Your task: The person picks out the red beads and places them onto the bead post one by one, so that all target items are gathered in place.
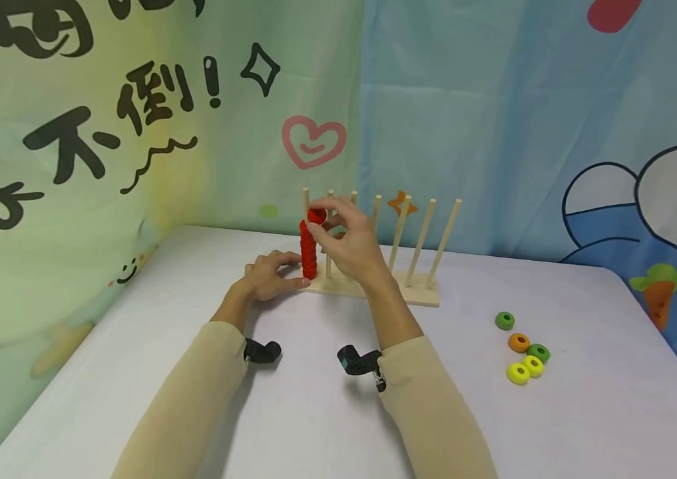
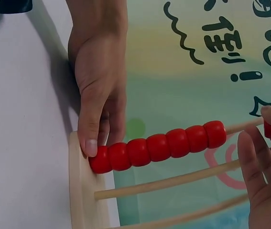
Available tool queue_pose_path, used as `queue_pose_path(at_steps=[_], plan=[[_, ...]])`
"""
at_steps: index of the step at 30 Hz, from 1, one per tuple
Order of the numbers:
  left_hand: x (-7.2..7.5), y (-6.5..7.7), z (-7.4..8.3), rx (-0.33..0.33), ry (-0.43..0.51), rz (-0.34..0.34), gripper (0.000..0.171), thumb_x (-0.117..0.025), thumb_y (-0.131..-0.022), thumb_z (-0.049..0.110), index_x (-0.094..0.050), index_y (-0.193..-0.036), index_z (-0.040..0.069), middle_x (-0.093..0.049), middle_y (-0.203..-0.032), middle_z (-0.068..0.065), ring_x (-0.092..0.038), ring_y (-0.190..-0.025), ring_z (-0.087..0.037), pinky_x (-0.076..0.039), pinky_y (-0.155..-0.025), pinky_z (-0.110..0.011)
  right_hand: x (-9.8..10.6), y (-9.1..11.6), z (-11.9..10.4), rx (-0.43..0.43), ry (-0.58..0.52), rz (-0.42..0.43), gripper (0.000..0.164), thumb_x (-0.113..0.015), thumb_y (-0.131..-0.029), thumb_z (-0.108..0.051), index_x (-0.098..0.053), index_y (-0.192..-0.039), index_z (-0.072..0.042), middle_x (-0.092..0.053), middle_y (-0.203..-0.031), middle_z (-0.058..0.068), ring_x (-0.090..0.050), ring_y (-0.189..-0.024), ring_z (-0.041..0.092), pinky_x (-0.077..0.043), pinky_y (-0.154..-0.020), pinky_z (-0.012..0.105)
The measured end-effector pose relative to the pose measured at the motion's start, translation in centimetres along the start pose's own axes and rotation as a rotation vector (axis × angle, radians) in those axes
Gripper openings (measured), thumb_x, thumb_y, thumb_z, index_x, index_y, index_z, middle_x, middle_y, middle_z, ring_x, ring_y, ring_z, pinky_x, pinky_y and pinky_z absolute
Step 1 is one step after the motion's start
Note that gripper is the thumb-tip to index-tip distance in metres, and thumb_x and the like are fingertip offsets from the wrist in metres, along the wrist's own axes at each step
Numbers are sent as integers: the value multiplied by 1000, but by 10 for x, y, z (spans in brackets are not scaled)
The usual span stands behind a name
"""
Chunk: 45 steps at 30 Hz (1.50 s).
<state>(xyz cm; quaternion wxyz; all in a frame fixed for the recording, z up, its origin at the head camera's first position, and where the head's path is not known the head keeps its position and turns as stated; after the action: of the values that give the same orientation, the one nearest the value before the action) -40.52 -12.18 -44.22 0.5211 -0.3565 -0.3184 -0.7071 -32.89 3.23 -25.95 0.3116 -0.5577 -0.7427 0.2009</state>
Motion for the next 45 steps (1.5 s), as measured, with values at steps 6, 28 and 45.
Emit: queue_pose_path(at_steps=[6,28,45], plan=[[-2,-1,0,-7,-7,5,61,-69,-82,62,-57,-136,36,-54,-133,2,-43,-120,-27,-27,-96,-49,3,-6,-6,30,-3,80,32,-65,-88,10,-60,-120,10,-59,-116,24,-63,-69,37,-54,-50,37],[-2,-4,2,-4,-9,-5,58,-70,-82,60,-57,-134,38,-52,-134,0,-41,-122,-28,-26,-96,-49,0,-27,-7,-147,32,122,36,-60,-95,1,-62,-131,-4,-55,-134,10,-60,-66,49,-52,-47,29],[-2,-3,-3,-5,-10,8,60,-69,-82,62,-56,-135,37,-52,-135,1,-41,-122,-29,-26,-95,-49,-8,-23,-9,-169,49,49,50,-61,-95,-2,-53,-142,-15,-48,-141,7,-62,-71,45,-56,-58,48]])
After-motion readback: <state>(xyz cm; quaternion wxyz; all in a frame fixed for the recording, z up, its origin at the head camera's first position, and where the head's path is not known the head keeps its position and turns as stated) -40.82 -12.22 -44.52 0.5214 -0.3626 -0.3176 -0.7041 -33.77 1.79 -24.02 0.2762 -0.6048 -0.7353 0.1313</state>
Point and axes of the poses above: each hand's wrist, its own y-axis away from the middle knuckle, its own x-axis out of the back of the hand, z = x × y, the point moved 10 cm from there along -y, towards the middle knuckle
